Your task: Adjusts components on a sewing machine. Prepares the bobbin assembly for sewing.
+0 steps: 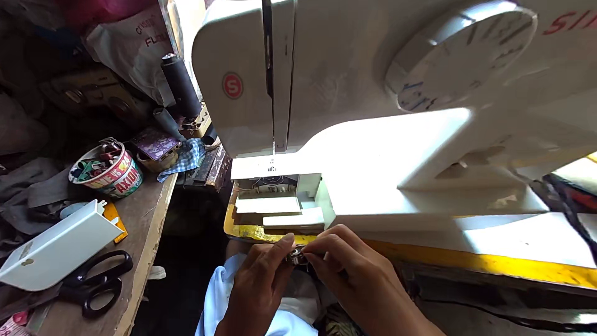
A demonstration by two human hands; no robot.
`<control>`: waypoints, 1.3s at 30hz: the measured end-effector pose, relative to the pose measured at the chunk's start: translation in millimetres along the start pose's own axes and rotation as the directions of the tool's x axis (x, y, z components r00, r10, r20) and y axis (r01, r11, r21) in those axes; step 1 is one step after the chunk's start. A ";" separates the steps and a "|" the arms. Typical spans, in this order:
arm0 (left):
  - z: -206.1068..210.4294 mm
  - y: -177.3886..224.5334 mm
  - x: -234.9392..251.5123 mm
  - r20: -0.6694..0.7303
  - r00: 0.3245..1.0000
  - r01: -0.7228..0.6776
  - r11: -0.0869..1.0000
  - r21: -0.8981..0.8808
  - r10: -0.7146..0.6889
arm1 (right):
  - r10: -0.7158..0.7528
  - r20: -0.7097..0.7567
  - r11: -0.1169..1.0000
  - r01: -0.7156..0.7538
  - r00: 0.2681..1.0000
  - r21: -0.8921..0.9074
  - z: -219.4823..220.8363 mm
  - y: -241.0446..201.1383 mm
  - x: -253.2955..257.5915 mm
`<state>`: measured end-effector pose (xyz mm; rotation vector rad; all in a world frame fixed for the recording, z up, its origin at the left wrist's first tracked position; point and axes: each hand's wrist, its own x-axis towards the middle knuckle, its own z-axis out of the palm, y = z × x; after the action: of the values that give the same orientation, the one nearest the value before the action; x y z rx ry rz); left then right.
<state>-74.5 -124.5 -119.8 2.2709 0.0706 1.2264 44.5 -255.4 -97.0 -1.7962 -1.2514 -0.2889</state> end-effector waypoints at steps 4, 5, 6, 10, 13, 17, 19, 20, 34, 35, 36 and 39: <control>-1.7 -1.8 3.2 0.050 0.999 -0.004 0.998 0.062 0.001 | 0.010 0.009 0.998 -0.009 1.000 -0.057 3.2 -0.2 -2.5; -1.9 -1.6 4.1 0.069 0.998 -0.016 0.997 0.079 0.010 | 0.011 0.010 0.997 -0.010 1.000 -0.077 4.1 -0.7 -3.0; -2.6 -0.9 4.6 0.096 0.995 -0.027 0.995 0.094 0.018 | 0.011 0.010 0.995 -0.010 1.000 -0.095 4.9 -1.6 -3.8; -4.1 1.3 6.6 0.148 0.988 -0.071 0.991 0.109 0.055 | 0.010 -0.013 0.998 -0.011 1.000 -0.060 7.4 -2.1 -6.4; -3.1 -0.1 7.1 0.117 0.992 -0.055 0.996 0.077 0.045 | 0.017 -0.054 1.000 -0.018 0.998 -0.019 2.5 2.1 -7.4; -8.4 -7.7 4.4 0.069 0.993 0.098 0.995 -0.024 -0.096 | 0.045 -0.103 0.998 -0.050 0.994 -0.041 -10.7 9.8 -12.2; -10.3 -10.0 3.2 0.070 0.985 0.166 0.981 -0.103 -0.159 | 0.088 -0.098 0.996 -0.089 0.991 -0.006 -15.9 13.1 -17.8; -10.3 -10.9 2.5 0.076 0.982 0.183 0.974 -0.137 -0.174 | 0.118 -0.087 0.993 -0.114 0.989 0.041 -17.6 14.2 -21.2; -14.5 -6.7 7.5 0.177 0.933 0.359 0.768 -0.531 -0.313 | 0.169 -0.007 0.978 -0.167 0.986 0.124 -13.5 20.1 -36.6; -14.6 -6.8 7.4 0.181 0.932 0.362 0.761 -0.539 -0.315 | 0.157 0.016 0.979 -0.158 0.987 0.132 -9.7 18.6 -35.7; -14.4 -6.9 7.4 0.183 0.933 0.359 0.759 -0.543 -0.310 | 0.142 0.033 0.977 -0.145 0.989 0.154 -6.0 16.6 -34.7; -13.7 -6.4 6.7 0.189 0.935 0.353 0.759 -0.547 -0.299 | 0.098 0.065 0.970 -0.110 0.993 0.215 4.6 9.2 -31.0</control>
<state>-80.0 -110.9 -111.9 1.6853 0.0523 0.8124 36.7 -272.2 -124.0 -1.6812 -1.1731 -0.0413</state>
